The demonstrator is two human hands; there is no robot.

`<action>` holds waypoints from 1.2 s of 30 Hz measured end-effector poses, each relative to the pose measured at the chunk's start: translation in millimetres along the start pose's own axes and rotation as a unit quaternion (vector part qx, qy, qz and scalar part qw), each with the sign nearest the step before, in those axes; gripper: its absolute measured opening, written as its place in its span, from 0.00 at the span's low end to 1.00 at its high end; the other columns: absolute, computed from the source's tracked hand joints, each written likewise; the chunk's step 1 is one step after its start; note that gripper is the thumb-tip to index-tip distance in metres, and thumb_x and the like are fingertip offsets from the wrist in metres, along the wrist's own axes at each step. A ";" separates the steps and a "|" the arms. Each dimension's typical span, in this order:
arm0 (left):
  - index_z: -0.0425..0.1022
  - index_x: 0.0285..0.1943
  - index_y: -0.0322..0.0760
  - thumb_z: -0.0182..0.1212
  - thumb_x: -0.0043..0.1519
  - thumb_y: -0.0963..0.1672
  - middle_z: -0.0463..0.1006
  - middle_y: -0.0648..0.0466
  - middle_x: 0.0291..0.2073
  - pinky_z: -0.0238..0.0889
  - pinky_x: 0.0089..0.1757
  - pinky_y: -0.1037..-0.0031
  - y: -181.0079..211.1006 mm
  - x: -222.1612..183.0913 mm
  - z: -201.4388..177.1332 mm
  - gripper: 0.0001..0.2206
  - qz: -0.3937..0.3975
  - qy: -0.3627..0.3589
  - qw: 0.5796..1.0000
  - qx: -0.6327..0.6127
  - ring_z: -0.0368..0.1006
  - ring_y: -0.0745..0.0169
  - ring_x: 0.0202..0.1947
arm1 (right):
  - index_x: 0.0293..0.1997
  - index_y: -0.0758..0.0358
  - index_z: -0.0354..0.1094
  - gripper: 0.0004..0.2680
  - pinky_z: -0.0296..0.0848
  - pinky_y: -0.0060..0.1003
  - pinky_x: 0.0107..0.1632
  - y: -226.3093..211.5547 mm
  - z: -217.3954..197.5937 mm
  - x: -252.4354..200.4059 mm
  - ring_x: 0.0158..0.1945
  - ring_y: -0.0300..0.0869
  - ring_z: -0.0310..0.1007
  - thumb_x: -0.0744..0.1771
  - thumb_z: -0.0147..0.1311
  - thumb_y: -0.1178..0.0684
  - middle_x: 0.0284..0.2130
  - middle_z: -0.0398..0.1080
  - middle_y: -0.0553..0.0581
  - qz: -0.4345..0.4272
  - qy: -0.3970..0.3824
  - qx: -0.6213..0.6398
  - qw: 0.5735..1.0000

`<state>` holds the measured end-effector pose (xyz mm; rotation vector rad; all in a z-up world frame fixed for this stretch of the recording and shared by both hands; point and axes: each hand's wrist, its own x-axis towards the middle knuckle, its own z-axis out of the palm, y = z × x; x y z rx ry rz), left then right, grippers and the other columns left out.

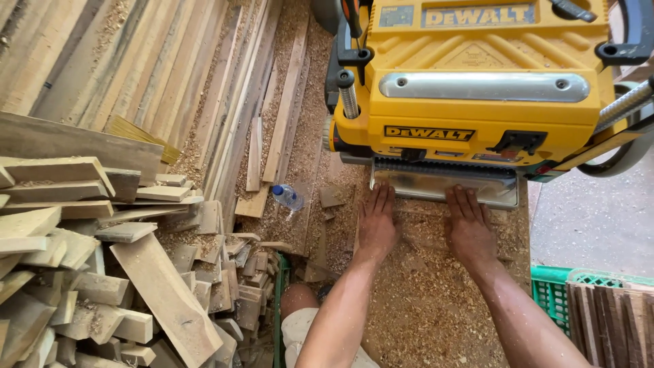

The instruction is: Feeding wooden boards into a thickness planer to smooth and level them.

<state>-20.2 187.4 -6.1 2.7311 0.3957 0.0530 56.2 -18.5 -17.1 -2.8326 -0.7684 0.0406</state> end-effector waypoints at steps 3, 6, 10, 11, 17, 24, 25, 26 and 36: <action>0.47 0.81 0.41 0.61 0.61 0.47 0.41 0.55 0.82 0.41 0.67 0.36 2.6 -0.6 -8.8 0.39 -0.016 -0.059 0.998 0.004 0.32 0.54 0.81 | 0.81 0.45 0.41 0.30 0.56 0.55 0.73 6.6 8.5 3.1 0.81 0.47 0.38 0.67 0.47 0.47 0.80 0.39 0.47 0.009 -0.043 -0.036 0.998; 0.46 0.82 0.42 0.63 0.61 0.48 0.39 0.54 0.82 0.39 0.67 0.36 3.7 1.8 -17.1 0.40 -0.015 -0.087 0.996 0.007 0.31 0.54 0.81 | 0.81 0.44 0.38 0.31 0.56 0.56 0.72 10.8 8.6 7.7 0.81 0.47 0.36 0.66 0.46 0.47 0.80 0.36 0.47 0.016 -0.085 -0.017 0.996; 0.47 0.81 0.41 0.62 0.61 0.49 0.40 0.56 0.81 0.39 0.68 0.37 3.6 -0.1 -24.4 0.39 -0.007 -0.092 0.996 0.005 0.31 0.54 0.80 | 0.78 0.48 0.50 0.28 0.64 0.56 0.69 17.0 1.7 3.0 0.79 0.50 0.45 0.65 0.50 0.48 0.77 0.48 0.51 0.000 -0.059 0.001 0.998; 0.47 0.81 0.42 0.61 0.61 0.49 0.41 0.56 0.81 0.39 0.68 0.37 3.6 -0.3 -24.8 0.39 -0.014 -0.100 0.995 0.002 0.32 0.55 0.80 | 0.76 0.46 0.53 0.27 0.65 0.56 0.69 21.8 5.2 -1.5 0.79 0.50 0.47 0.64 0.51 0.46 0.76 0.50 0.50 -0.004 -0.063 -0.004 0.998; 0.48 0.81 0.43 0.58 0.61 0.51 0.40 0.55 0.81 0.29 0.69 0.37 8.9 -0.6 -29.7 0.38 -0.026 -0.134 0.991 0.011 0.31 0.55 0.80 | 0.67 0.51 0.66 0.23 0.67 0.60 0.66 32.4 -5.2 -45.1 0.72 0.56 0.60 0.63 0.55 0.46 0.65 0.65 0.58 -0.030 0.005 0.049 0.998; 0.41 0.82 0.41 0.62 0.62 0.46 0.31 0.49 0.81 0.19 0.69 0.43 48.4 -21.3 -28.9 0.40 -0.015 -0.102 0.990 -0.092 0.24 0.48 0.80 | 0.70 0.41 0.61 0.19 0.58 0.57 0.72 29.5 -86.7 -112.9 0.75 0.48 0.53 0.69 0.48 0.43 0.73 0.53 0.52 0.113 -0.133 0.278 0.945; 0.41 0.82 0.41 0.62 0.62 0.46 0.31 0.49 0.81 0.19 0.69 0.43 65.2 -27.8 -34.6 0.40 -0.008 -0.106 0.990 -0.089 0.24 0.48 0.80 | 0.70 0.41 0.61 0.19 0.58 0.57 0.72 33.0 -95.2 -123.8 0.75 0.48 0.53 0.69 0.48 0.43 0.73 0.53 0.52 0.120 -0.130 0.281 0.943; 0.46 0.80 0.44 0.62 0.63 0.50 0.35 0.48 0.80 0.22 0.69 0.41 81.3 -34.7 -40.2 0.37 -0.015 -0.114 0.988 -0.101 0.28 0.47 0.79 | 0.70 0.43 0.62 0.19 0.58 0.57 0.73 36.0 -103.2 -134.7 0.75 0.47 0.54 0.69 0.48 0.43 0.73 0.55 0.51 0.152 -0.139 0.317 0.926; 0.69 0.69 0.40 0.68 0.58 0.49 0.65 0.44 0.70 0.51 0.67 0.66 213.3 -91.1 73.9 0.29 0.167 -0.107 0.928 -0.314 0.60 0.51 0.71 | 0.56 0.55 0.78 0.15 0.66 0.31 0.67 146.2 -145.9 -257.9 0.60 0.36 0.76 0.64 0.61 0.51 0.55 0.78 0.52 0.282 0.189 0.320 0.884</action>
